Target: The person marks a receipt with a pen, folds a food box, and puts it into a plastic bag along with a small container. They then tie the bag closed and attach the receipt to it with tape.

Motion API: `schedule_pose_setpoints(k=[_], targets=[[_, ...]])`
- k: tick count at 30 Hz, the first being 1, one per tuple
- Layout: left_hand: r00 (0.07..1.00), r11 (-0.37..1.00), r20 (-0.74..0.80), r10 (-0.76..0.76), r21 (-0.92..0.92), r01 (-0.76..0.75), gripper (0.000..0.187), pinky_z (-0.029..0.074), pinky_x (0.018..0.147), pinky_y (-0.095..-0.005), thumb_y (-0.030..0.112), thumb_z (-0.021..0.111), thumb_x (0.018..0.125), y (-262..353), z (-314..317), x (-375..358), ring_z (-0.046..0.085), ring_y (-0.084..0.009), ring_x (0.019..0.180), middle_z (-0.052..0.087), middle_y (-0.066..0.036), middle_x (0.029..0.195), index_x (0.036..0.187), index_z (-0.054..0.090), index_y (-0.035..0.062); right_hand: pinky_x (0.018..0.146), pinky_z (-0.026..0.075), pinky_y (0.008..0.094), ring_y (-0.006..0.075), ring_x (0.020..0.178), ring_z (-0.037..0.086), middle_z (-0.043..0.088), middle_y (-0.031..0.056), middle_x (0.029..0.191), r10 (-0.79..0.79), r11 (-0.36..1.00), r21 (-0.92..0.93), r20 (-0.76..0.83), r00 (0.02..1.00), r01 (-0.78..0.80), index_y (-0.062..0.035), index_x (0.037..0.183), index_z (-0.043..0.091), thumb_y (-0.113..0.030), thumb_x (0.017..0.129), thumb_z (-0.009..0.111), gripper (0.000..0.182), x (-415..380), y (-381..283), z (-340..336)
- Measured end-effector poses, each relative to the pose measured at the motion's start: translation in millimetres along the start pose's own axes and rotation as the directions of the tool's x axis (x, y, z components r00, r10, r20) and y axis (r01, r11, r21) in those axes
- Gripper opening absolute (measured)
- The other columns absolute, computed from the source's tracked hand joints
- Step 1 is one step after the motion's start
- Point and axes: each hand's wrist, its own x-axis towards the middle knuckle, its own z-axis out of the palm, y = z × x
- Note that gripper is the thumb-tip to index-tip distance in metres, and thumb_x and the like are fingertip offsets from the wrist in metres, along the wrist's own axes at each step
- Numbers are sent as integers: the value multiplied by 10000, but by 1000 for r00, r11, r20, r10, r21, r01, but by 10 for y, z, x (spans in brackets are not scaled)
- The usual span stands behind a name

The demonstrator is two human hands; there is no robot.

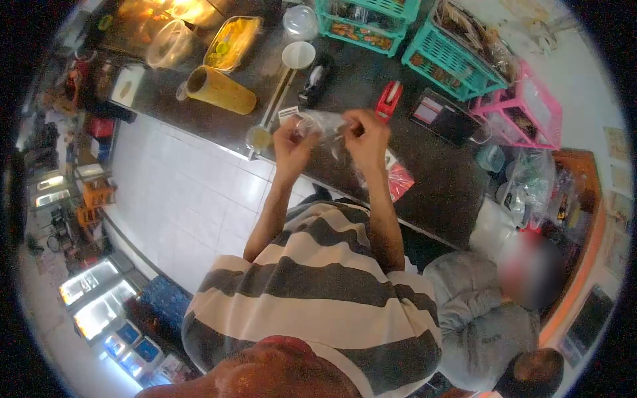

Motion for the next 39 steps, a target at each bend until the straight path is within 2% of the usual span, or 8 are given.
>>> schedule_pose_setpoints(k=[11, 14, 15, 16, 22, 29, 35, 39], targets=[[825, 655, 137, 549, 543, -526, 216, 412, 667, -213, -140, 502, 736, -225, -113, -1, 522, -128, 742, 542, -25, 829, 828, 515, 55, 606, 518, 348, 241, 688, 635, 633, 86, 875, -415, 874, -287, -23, 910, 392, -59, 927, 680, 54, 695, 703, 259, 201, 126, 178], [855, 828, -245, 457, 468, -309, 182, 440, 673, -231, -97, 506, 783, -332, -441, 19, 549, -169, 749, 572, -35, 907, 866, 555, 58, 609, 520, 318, 209, 699, 632, 626, 94, 856, -223, 942, -265, -33, 974, 207, -60, 932, 687, 32, 716, 730, 239, 121, 149, 156], [908, 975, -407, -101, -222, 9, 146, 453, 660, -236, -48, 532, 809, -285, -497, -4, 553, -172, 723, 574, -39, 940, 899, 580, 57, 609, 520, 318, 209, 699, 632, 626, 94, 856, -220, 943, -259, -5, 975, 212, -60, 932, 687, 32, 716, 730, 239, 82, 166, 272], [782, 526, -152, -604, -813, 248, 121, 466, 647, -242, 0, 558, 835, -278, -532, -35, 557, -174, 697, 577, -42, 973, 932, 605, 56, 604, 515, 301, 188, 701, 626, 628, 81, 857, -154, 976, -140, 106, 982, 168, -58, 933, 681, 21, 744, 733, 211, 3, 216, 407], [899, 911, -301, -319, -360, 203, 144, 438, 550, -231, 63, 591, 884, -586, -904, -368, 549, -105, 634, 632, -40, 831, 1016, 642, 40, 607, 502, 244, 128, 715, 597, 626, 21, 878, 248, 806, 493, 221, 943, -327, -33, 1052, 620, -10, 851, 698, 217, -152, 523, 1079], [714, 304, -20, -700, -913, 272, 181, 482, 620, -307, 172, 570, 826, -701, -1688, -459, 582, -197, 671, 636, -76, 854, 938, 611, 36, 564, 473, 233, 108, 691, 572, 618, 53, 909, 399, 154, 362, 829, 393, -920, -34, 1174, 556, -3, 884, 617, 298, -325, 592, 1496], [870, 947, -381, -313, -196, 255, 128, 374, 586, -245, 14, 590, 729, -603, -1621, -491, 475, -111, 645, 503, 14, 692, 700, 483, 79, 549, 439, 244, 118, 669, 554, 595, 55, 832, 207, 677, 418, 681, 702, -606, -46, 1155, 577, 37, 803, 662, 372, -351, 338, 1689], [797, 939, -602, -44, 248, 240, 145, 356, 559, -313, -14, 574, 704, -1274, -1738, -537, 400, -150, 604, 427, -67, 611, 665, 442, 32, 634, 471, 328, 157, 713, 564, 557, 77, 797, 14, 938, -310, 477, 879, 153, -51, 1072, 623, 35, 719, 716, 376, -384, 473, 1878]])
